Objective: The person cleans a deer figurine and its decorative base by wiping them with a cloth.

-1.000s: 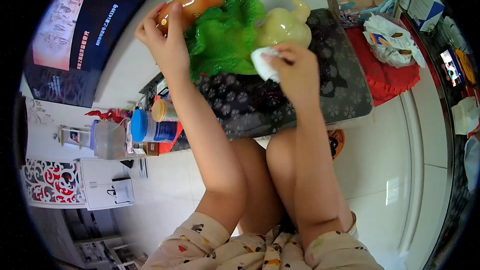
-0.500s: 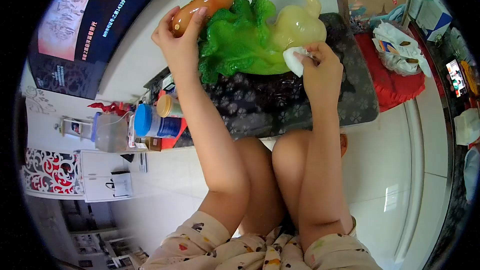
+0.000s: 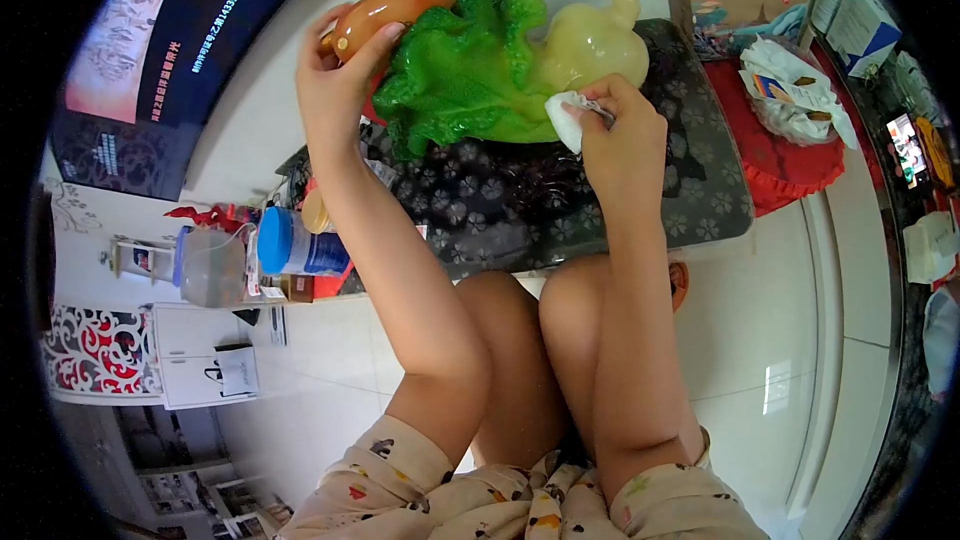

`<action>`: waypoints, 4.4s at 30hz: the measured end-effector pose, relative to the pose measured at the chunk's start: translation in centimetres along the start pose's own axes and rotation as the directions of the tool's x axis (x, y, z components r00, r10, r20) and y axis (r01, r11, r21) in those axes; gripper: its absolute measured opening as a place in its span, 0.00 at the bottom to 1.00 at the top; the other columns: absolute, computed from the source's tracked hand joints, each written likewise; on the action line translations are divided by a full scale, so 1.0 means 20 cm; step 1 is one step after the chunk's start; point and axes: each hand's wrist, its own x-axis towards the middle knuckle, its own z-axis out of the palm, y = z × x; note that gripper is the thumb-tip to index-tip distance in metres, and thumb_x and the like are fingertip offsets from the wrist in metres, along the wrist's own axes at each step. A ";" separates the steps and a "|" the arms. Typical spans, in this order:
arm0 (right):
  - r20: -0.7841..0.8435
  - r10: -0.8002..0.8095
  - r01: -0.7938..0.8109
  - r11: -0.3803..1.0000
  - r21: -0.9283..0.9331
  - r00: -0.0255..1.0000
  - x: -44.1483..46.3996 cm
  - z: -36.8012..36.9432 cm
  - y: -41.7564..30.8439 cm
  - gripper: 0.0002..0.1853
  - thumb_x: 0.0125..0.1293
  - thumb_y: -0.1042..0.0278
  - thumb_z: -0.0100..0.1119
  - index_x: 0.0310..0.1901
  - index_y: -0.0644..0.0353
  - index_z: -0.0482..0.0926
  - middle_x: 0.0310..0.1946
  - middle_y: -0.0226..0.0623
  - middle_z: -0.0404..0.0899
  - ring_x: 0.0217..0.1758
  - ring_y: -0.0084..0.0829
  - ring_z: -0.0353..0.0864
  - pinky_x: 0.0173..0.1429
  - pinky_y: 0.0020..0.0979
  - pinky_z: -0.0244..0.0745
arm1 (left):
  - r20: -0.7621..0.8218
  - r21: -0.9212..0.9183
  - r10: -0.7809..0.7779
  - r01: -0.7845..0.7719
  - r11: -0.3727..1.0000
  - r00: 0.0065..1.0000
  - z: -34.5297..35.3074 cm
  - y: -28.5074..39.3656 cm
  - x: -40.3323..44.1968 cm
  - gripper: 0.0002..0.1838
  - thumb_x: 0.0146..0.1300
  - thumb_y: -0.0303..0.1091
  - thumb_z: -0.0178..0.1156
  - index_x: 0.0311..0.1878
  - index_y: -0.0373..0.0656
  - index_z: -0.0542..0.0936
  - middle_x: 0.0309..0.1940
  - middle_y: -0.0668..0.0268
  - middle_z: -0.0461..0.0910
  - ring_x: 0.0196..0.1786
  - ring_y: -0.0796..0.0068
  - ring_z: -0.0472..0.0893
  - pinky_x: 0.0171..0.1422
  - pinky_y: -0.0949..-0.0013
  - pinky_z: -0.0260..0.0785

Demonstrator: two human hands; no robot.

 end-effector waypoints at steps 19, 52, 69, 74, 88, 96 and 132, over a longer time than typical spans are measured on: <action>0.056 0.078 -0.084 0.990 0.115 0.995 0.02 -0.01 0.05 0.08 0.57 0.78 0.66 0.36 0.67 0.77 0.31 0.47 0.85 0.34 0.27 0.84 0.38 0.28 0.75 | -0.145 -0.008 -0.036 0.035 0.999 0.989 0.08 0.02 -0.01 0.42 0.40 0.42 0.82 0.53 0.35 0.66 0.44 0.55 0.76 0.45 0.69 0.77 0.51 0.70 0.72; -0.175 -0.239 0.242 0.970 -0.003 0.955 0.03 -0.05 -0.03 0.09 0.59 0.84 0.54 0.40 0.62 0.76 0.33 0.49 0.82 0.37 0.43 0.83 0.42 0.36 0.75 | -0.058 0.212 0.170 -0.154 0.965 0.984 0.11 0.24 -0.05 0.46 0.37 0.50 0.83 0.52 0.38 0.64 0.43 0.56 0.77 0.44 0.65 0.80 0.52 0.66 0.74; 0.145 -0.287 0.264 0.951 0.162 0.947 0.11 -0.02 0.02 0.10 0.59 0.85 0.50 0.40 0.63 0.75 0.30 0.44 0.81 0.34 0.32 0.83 0.40 0.28 0.73 | -0.055 0.178 0.201 -0.188 0.966 0.978 0.13 0.22 -0.03 0.46 0.37 0.48 0.83 0.52 0.37 0.63 0.43 0.55 0.74 0.45 0.66 0.78 0.50 0.67 0.73; 0.145 -0.233 0.159 0.904 0.398 0.961 0.11 -0.06 0.07 0.10 0.61 0.86 0.49 0.42 0.64 0.75 0.36 0.36 0.83 0.41 0.22 0.81 0.48 0.23 0.73 | -0.038 0.140 0.199 -0.192 0.971 0.979 0.13 0.22 -0.03 0.46 0.38 0.47 0.83 0.51 0.36 0.62 0.43 0.55 0.73 0.45 0.68 0.77 0.49 0.68 0.73; -0.478 -0.169 0.277 0.946 0.166 0.862 0.20 -0.20 0.24 0.08 0.64 0.76 0.62 0.42 0.68 0.77 0.36 0.37 0.81 0.42 0.24 0.79 0.48 0.25 0.73 | -0.039 0.159 0.154 -0.146 0.976 0.987 0.13 0.25 -0.04 0.44 0.41 0.44 0.82 0.53 0.35 0.63 0.45 0.55 0.73 0.46 0.69 0.76 0.52 0.70 0.72; -0.404 -0.067 0.099 0.993 0.060 0.912 0.15 -0.08 0.19 0.06 0.62 0.79 0.58 0.41 0.67 0.78 0.37 0.43 0.84 0.43 0.30 0.83 0.49 0.29 0.75 | -0.047 0.172 0.165 -0.155 0.973 0.985 0.13 0.22 -0.02 0.43 0.42 0.42 0.82 0.53 0.34 0.63 0.46 0.57 0.72 0.47 0.71 0.75 0.52 0.72 0.71; -0.187 -0.030 0.042 0.997 0.061 0.982 -0.01 -0.06 -0.04 0.08 0.60 0.84 0.57 0.40 0.66 0.80 0.38 0.41 0.87 0.43 0.23 0.85 0.45 0.23 0.75 | -0.059 0.173 0.032 -0.022 0.985 0.998 0.07 0.08 0.04 0.45 0.42 0.52 0.80 0.52 0.34 0.63 0.44 0.54 0.74 0.44 0.69 0.77 0.50 0.71 0.72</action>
